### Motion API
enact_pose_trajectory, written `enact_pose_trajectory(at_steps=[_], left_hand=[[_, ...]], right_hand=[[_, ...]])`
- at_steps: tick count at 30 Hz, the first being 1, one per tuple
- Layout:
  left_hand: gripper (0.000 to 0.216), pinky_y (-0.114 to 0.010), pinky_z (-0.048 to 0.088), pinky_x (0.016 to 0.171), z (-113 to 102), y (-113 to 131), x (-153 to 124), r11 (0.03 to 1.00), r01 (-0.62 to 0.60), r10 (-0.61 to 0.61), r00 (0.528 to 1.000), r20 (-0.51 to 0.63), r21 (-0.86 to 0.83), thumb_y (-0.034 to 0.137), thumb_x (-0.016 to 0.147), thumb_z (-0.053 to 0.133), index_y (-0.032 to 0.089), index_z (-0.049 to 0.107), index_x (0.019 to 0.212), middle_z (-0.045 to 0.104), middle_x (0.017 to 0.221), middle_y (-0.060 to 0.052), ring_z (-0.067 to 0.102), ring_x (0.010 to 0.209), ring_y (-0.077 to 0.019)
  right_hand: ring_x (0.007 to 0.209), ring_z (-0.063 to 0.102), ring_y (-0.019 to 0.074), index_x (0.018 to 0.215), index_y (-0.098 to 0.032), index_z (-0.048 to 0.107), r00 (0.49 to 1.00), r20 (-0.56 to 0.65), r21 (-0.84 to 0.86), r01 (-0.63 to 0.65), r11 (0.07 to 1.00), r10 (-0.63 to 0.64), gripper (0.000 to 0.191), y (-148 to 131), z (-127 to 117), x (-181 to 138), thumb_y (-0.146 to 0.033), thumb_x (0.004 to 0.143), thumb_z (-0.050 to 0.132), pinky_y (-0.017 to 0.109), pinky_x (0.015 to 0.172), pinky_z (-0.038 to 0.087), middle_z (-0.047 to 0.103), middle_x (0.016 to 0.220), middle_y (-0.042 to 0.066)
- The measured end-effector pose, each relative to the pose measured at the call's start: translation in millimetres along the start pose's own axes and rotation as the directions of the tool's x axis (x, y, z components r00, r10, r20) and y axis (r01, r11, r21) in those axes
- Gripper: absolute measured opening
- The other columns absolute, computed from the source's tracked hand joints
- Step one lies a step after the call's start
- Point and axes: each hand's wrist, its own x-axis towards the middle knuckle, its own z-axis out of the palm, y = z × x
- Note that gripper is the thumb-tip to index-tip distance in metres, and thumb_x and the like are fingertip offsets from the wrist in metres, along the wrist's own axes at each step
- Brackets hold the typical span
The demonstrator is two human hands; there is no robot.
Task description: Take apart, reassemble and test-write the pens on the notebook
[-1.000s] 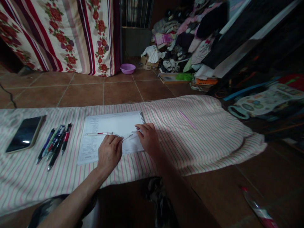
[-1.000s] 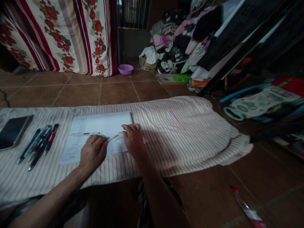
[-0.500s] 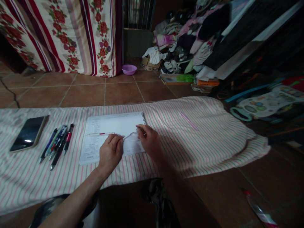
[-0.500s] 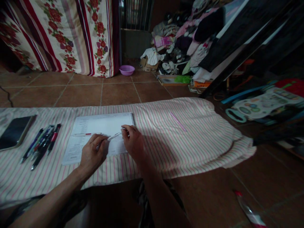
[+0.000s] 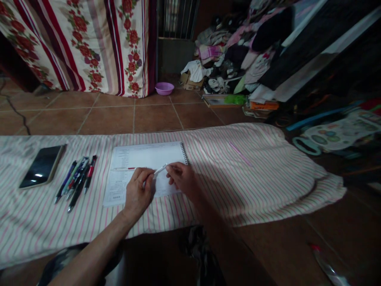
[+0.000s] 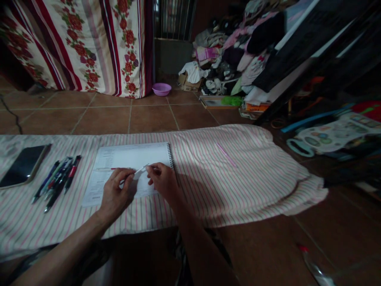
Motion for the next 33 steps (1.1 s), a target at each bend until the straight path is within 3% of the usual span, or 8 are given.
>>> enact_pose_trajectory(at_steps=[4, 6, 10, 13, 17, 22, 26, 33], left_hand=[[0.016, -0.030, 0.049, 0.075, -1, 0, -2, 0.997, -0.055, 0.056, 0.998, 0.006, -0.045, 0.020, 0.087, 0.043, 0.020, 0.058, 0.090, 0.057, 0.085, -0.003, 0.057, 0.082, -0.0149], [0.016, -0.030, 0.049, 0.075, -3, 0, -2, 0.995, -0.080, 0.081, 0.997, 0.016, -0.057, 0.019, 0.087, 0.043, 0.020, 0.058, 0.091, 0.057, 0.084, -0.003, 0.057, 0.082, -0.0146], [0.017, -0.030, 0.048, 0.076, -8, 1, 0, 0.993, -0.109, 0.111, 0.993, 0.050, -0.053, 0.018, 0.087, 0.044, 0.019, 0.059, 0.094, 0.058, 0.087, -0.004, 0.056, 0.084, -0.0147], [0.020, -0.031, 0.048, 0.078, -15, -3, 4, 0.995, -0.101, 0.101, 0.994, 0.027, -0.001, 0.019, 0.087, 0.043, 0.018, 0.060, 0.096, 0.058, 0.089, -0.005, 0.056, 0.086, -0.0156], [0.019, -0.039, 0.046, 0.083, -25, -20, 13, 0.957, -0.094, 0.107, 0.994, -0.030, 0.276, 0.020, 0.084, 0.046, 0.018, 0.063, 0.091, 0.059, 0.096, -0.008, 0.053, 0.093, -0.0217], [0.022, -0.044, 0.040, 0.093, -35, -49, 22, 0.874, -0.190, 0.177, 0.982, 0.070, 0.448, 0.017, 0.081, 0.049, 0.017, 0.063, 0.097, 0.063, 0.103, -0.010, 0.044, 0.112, -0.0280], [0.024, -0.048, 0.038, 0.093, -38, -61, 21, 0.850, -0.223, 0.186, 0.975, 0.124, 0.477, 0.014, 0.080, 0.049, 0.019, 0.064, 0.099, 0.066, 0.101, -0.007, 0.048, 0.107, -0.0277], [0.020, -0.043, 0.045, 0.079, -39, -59, 23, 0.870, -0.212, 0.187, 0.977, 0.101, 0.444, 0.019, 0.082, 0.049, 0.017, 0.068, 0.086, 0.065, 0.090, -0.010, 0.053, 0.089, -0.0251]], right_hand=[[0.041, 0.050, 0.0062, 0.069, -0.015, 0.057, 0.978, 0.179, 0.218, -0.144, 0.965, 0.105, 0.031, -7, 13, -7, -0.046, 0.073, 0.057, 0.016, 0.033, 0.032, 0.062, 0.060, 0.001], [0.039, 0.045, 0.0045, 0.064, -0.015, 0.056, 0.976, 0.192, 0.283, -0.159, 0.946, 0.106, 0.031, -10, 19, -10, -0.045, 0.073, 0.057, 0.016, 0.034, 0.032, 0.059, 0.056, -0.001], [0.035, 0.038, 0.0032, 0.057, -0.015, 0.054, 0.988, 0.117, 0.338, -0.131, 0.932, 0.096, 0.031, -14, 26, -9, -0.041, 0.074, 0.057, 0.016, 0.035, 0.029, 0.049, 0.044, -0.006], [0.036, 0.039, 0.0038, 0.061, -0.014, 0.057, 0.995, 0.039, 0.331, -0.095, 0.939, 0.087, 0.028, -13, 27, -4, -0.040, 0.075, 0.057, 0.017, 0.034, 0.029, 0.051, 0.046, -0.004], [0.040, 0.045, 0.0059, 0.072, -0.015, 0.060, 0.994, -0.067, 0.335, -0.057, 0.940, 0.085, 0.027, -8, 25, 5, -0.041, 0.072, 0.058, 0.017, 0.033, 0.031, 0.057, 0.056, -0.001], [0.042, 0.047, 0.0066, 0.072, -0.014, 0.060, 0.987, -0.146, 0.325, -0.013, 0.945, 0.064, 0.027, -6, 22, 12, -0.041, 0.072, 0.058, 0.017, 0.032, 0.032, 0.058, 0.058, -0.001], [0.042, 0.047, 0.0062, 0.072, -0.014, 0.060, 0.983, -0.177, 0.334, 0.006, 0.943, 0.057, 0.027, -10, 20, 14, -0.040, 0.072, 0.058, 0.016, 0.032, 0.032, 0.057, 0.058, -0.001], [0.041, 0.047, 0.0060, 0.070, -0.013, 0.060, 0.980, -0.188, 0.331, 0.003, 0.944, 0.063, 0.026, -9, 22, 15, -0.039, 0.071, 0.059, 0.016, 0.031, 0.033, 0.057, 0.056, -0.001]])
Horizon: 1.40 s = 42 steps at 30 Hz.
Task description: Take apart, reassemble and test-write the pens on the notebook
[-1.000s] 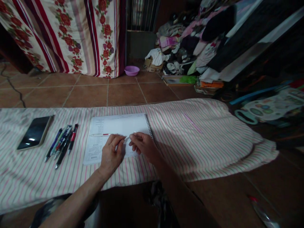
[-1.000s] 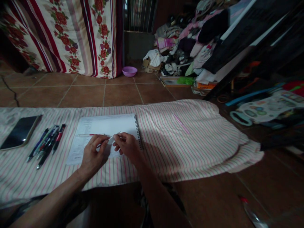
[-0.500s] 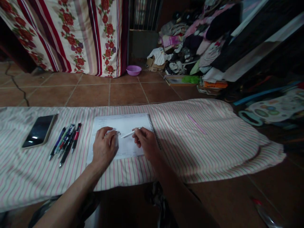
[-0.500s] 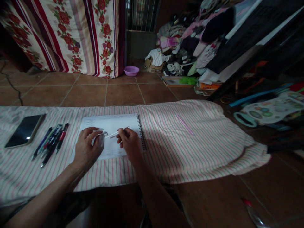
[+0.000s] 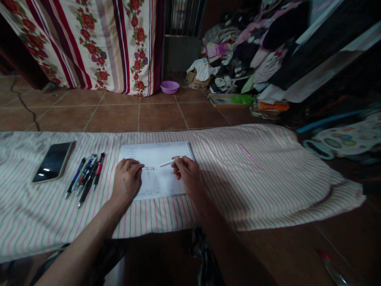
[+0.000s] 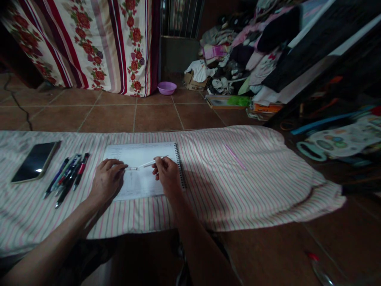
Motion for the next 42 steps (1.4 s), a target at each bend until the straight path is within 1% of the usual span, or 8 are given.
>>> enact_pose_trajectory(at_steps=[13, 21, 23, 27, 31, 34, 39, 42], left_hand=[[0.019, -0.041, 0.046, 0.076, 4, 1, 1, 0.998, -0.002, 0.001, 1.000, -0.026, -0.057, 0.019, 0.083, 0.047, 0.016, 0.066, 0.086, 0.062, 0.084, -0.010, 0.052, 0.085, -0.0247], [0.021, -0.045, 0.043, 0.082, -2, -2, 1, 0.998, 0.019, -0.018, 1.000, 0.014, -0.057, 0.020, 0.083, 0.045, 0.017, 0.064, 0.089, 0.063, 0.085, -0.009, 0.052, 0.087, -0.0258], [0.021, -0.046, 0.042, 0.086, -3, -2, 1, 0.996, 0.028, -0.027, 0.999, 0.018, -0.090, 0.021, 0.083, 0.044, 0.018, 0.064, 0.091, 0.063, 0.087, -0.008, 0.052, 0.088, -0.0253], [0.023, -0.040, 0.044, 0.083, -7, 1, 3, 0.972, 0.089, -0.090, 0.996, 0.005, -0.219, 0.023, 0.086, 0.041, 0.018, 0.062, 0.094, 0.061, 0.088, -0.008, 0.055, 0.088, -0.0224], [0.021, -0.035, 0.043, 0.086, -12, 7, 5, 0.907, 0.127, -0.146, 0.989, -0.016, -0.402, 0.023, 0.087, 0.040, 0.019, 0.060, 0.094, 0.060, 0.092, -0.007, 0.055, 0.094, -0.0191], [0.017, -0.034, 0.043, 0.087, -16, 11, 5, 0.835, 0.166, -0.194, 0.981, 0.002, -0.524, 0.025, 0.087, 0.044, 0.019, 0.059, 0.093, 0.060, 0.093, -0.006, 0.056, 0.094, -0.0176], [0.015, -0.038, 0.041, 0.094, -23, 16, 6, 0.646, 0.253, -0.282, 0.956, 0.083, -0.720, 0.029, 0.085, 0.049, 0.020, 0.059, 0.094, 0.062, 0.101, -0.006, 0.056, 0.103, -0.0196], [0.012, -0.042, 0.039, 0.098, -25, 19, 6, 0.566, 0.235, -0.273, 0.958, 0.089, -0.790, 0.029, 0.083, 0.053, 0.021, 0.058, 0.091, 0.063, 0.100, -0.006, 0.055, 0.108, -0.0215]], right_hand=[[0.042, 0.049, 0.0066, 0.072, -0.013, 0.061, 1.000, -0.002, -0.035, -0.008, 0.999, 0.008, 0.026, 2, 4, 2, -0.039, 0.071, 0.058, 0.016, 0.031, 0.034, 0.059, 0.058, -0.001], [0.043, 0.051, 0.0070, 0.075, -0.013, 0.060, 1.000, -0.011, 0.005, 0.000, 1.000, 0.000, 0.027, 3, 2, 4, -0.040, 0.072, 0.058, 0.016, 0.031, 0.034, 0.059, 0.060, -0.001], [0.043, 0.051, 0.0070, 0.076, -0.013, 0.059, 1.000, 0.000, 0.019, 0.007, 1.000, -0.007, 0.027, 3, 3, 3, -0.040, 0.072, 0.058, 0.016, 0.032, 0.035, 0.059, 0.060, -0.001], [0.043, 0.050, 0.0064, 0.078, -0.014, 0.059, 0.999, 0.018, 0.072, 0.045, 0.996, -0.047, 0.027, -1, 4, 0, -0.041, 0.074, 0.057, 0.017, 0.034, 0.038, 0.059, 0.061, -0.001], [0.044, 0.050, 0.0061, 0.079, -0.015, 0.058, 0.995, -0.011, 0.121, 0.096, 0.988, -0.095, 0.027, -6, 5, -3, -0.042, 0.077, 0.057, 0.017, 0.036, 0.040, 0.058, 0.062, -0.002], [0.044, 0.050, 0.0058, 0.079, -0.015, 0.058, 0.991, -0.033, 0.125, 0.134, 0.983, -0.131, 0.026, -8, 3, -4, -0.041, 0.079, 0.056, 0.017, 0.036, 0.040, 0.058, 0.062, -0.002], [0.041, 0.048, 0.0050, 0.079, -0.015, 0.058, 0.978, -0.069, 0.111, 0.204, 0.973, -0.197, 0.025, -8, -1, -6, -0.040, 0.081, 0.054, 0.017, 0.035, 0.038, 0.057, 0.061, -0.003], [0.041, 0.048, 0.0052, 0.078, -0.015, 0.058, 0.979, -0.068, 0.080, 0.200, 0.977, -0.194, 0.026, -11, -3, -8, -0.041, 0.080, 0.054, 0.017, 0.035, 0.038, 0.058, 0.061, -0.002]])
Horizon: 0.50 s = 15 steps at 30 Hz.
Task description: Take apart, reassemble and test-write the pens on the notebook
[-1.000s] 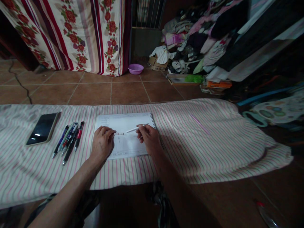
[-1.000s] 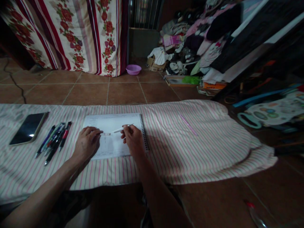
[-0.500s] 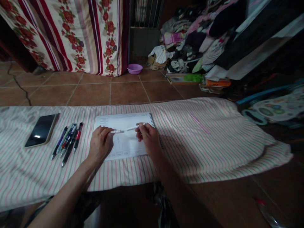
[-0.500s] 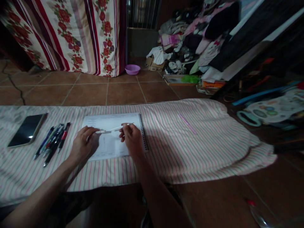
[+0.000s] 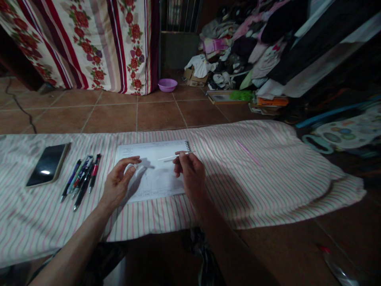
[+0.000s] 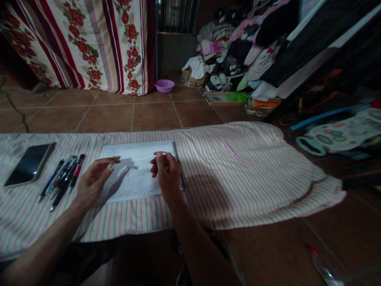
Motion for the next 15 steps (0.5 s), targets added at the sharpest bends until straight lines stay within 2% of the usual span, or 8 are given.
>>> enact_pose_trajectory(at_steps=[5, 11, 15], left_hand=[[0.010, -0.049, 0.034, 0.103, 2.2, 2.0, -0.3, 0.995, -0.065, 0.066, 0.998, 0.009, -0.077, 0.026, 0.082, 0.055, 0.021, 0.052, 0.091, 0.065, 0.097, -0.006, 0.055, 0.110, -0.0225], [0.010, -0.050, 0.030, 0.105, 6.1, -0.4, -4.0, 0.980, -0.195, 0.195, 0.981, 0.013, 0.030, 0.020, 0.084, 0.051, 0.021, 0.050, 0.094, 0.065, 0.100, -0.005, 0.058, 0.108, -0.0210], [0.012, -0.049, 0.030, 0.105, 6.8, -1.5, -6.6, 0.965, -0.241, 0.241, 0.970, 0.018, 0.103, 0.018, 0.085, 0.048, 0.021, 0.049, 0.096, 0.065, 0.101, -0.005, 0.058, 0.108, -0.0205]], right_hand=[[0.042, 0.048, 0.0055, 0.078, -0.015, 0.058, 0.999, -0.005, -0.018, -0.040, 0.999, 0.040, 0.027, -2.8, -1.2, -0.7, -0.042, 0.080, 0.054, 0.017, 0.036, 0.038, 0.058, 0.061, -0.002], [0.042, 0.048, 0.0057, 0.080, -0.015, 0.058, 1.000, 0.006, -0.033, -0.030, 0.999, 0.030, 0.026, -0.5, -1.7, -0.2, -0.041, 0.081, 0.053, 0.018, 0.037, 0.038, 0.057, 0.062, -0.002], [0.042, 0.047, 0.0055, 0.079, -0.015, 0.058, 1.000, 0.005, -0.026, -0.021, 0.999, 0.021, 0.026, -1.0, -0.8, -1.1, -0.041, 0.081, 0.054, 0.018, 0.037, 0.038, 0.058, 0.061, -0.002]])
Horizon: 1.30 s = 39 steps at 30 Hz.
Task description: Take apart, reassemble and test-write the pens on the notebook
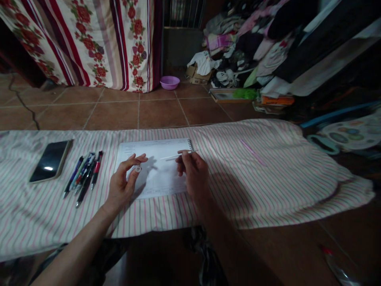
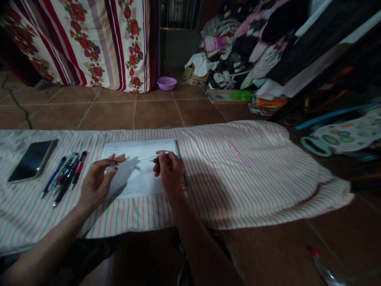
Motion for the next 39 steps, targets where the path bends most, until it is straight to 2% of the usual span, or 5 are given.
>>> enact_pose_trajectory(at_steps=[7, 12, 18, 32, 39], left_hand=[[0.010, -0.050, 0.031, 0.104, 0, -3, -2, 0.995, -0.037, 0.037, 0.999, -0.007, 0.095, 0.020, 0.086, 0.045, 0.022, 0.048, 0.096, 0.065, 0.101, -0.004, 0.058, 0.107, -0.0200], [0.010, -0.050, 0.030, 0.104, 0, -4, -3, 0.996, -0.041, 0.043, 0.999, -0.031, 0.079, 0.020, 0.086, 0.047, 0.022, 0.046, 0.096, 0.066, 0.100, -0.004, 0.059, 0.107, -0.0199], [0.010, -0.050, 0.032, 0.103, 1, -8, -2, 0.993, -0.005, 0.011, 0.998, -0.056, 0.119, 0.025, 0.086, 0.047, 0.022, 0.046, 0.096, 0.066, 0.101, -0.005, 0.060, 0.105, -0.0201], [0.013, -0.050, 0.032, 0.103, 5, -12, -4, 0.992, 0.020, -0.011, 0.997, -0.073, 0.121, 0.022, 0.085, 0.048, 0.021, 0.048, 0.098, 0.065, 0.105, -0.006, 0.059, 0.106, -0.0194], [0.011, -0.049, 0.032, 0.104, 6, -13, -4, 0.980, 0.049, -0.034, 0.996, -0.078, 0.194, 0.022, 0.085, 0.048, 0.021, 0.049, 0.096, 0.065, 0.106, -0.006, 0.056, 0.110, -0.0195]], right_hand=[[0.042, 0.048, 0.0057, 0.080, -0.016, 0.058, 0.999, -0.010, -0.024, 0.052, 0.998, -0.053, 0.025, -2, 1, -2, -0.040, 0.082, 0.053, 0.018, 0.036, 0.037, 0.058, 0.061, -0.002], [0.041, 0.047, 0.0052, 0.079, -0.016, 0.058, 0.995, 0.015, -0.033, 0.102, 0.994, -0.102, 0.024, -3, 1, -4, -0.039, 0.083, 0.052, 0.017, 0.036, 0.037, 0.057, 0.061, -0.003], [0.040, 0.047, 0.0049, 0.081, -0.017, 0.057, 0.988, 0.018, -0.038, 0.153, 0.987, -0.153, 0.022, -5, 3, -8, -0.038, 0.084, 0.051, 0.017, 0.036, 0.037, 0.058, 0.061, -0.003], [0.041, 0.050, 0.0055, 0.080, -0.019, 0.057, 0.956, 0.054, -0.139, 0.294, 0.946, -0.289, 0.015, -23, 1, -23, -0.031, 0.085, 0.050, 0.018, 0.038, 0.042, 0.060, 0.064, -0.001], [0.041, 0.051, 0.0063, 0.085, -0.019, 0.058, 0.951, 0.093, -0.131, 0.306, 0.943, -0.296, 0.013, -26, 1, -28, -0.029, 0.085, 0.050, 0.019, 0.038, 0.043, 0.060, 0.062, -0.002]])
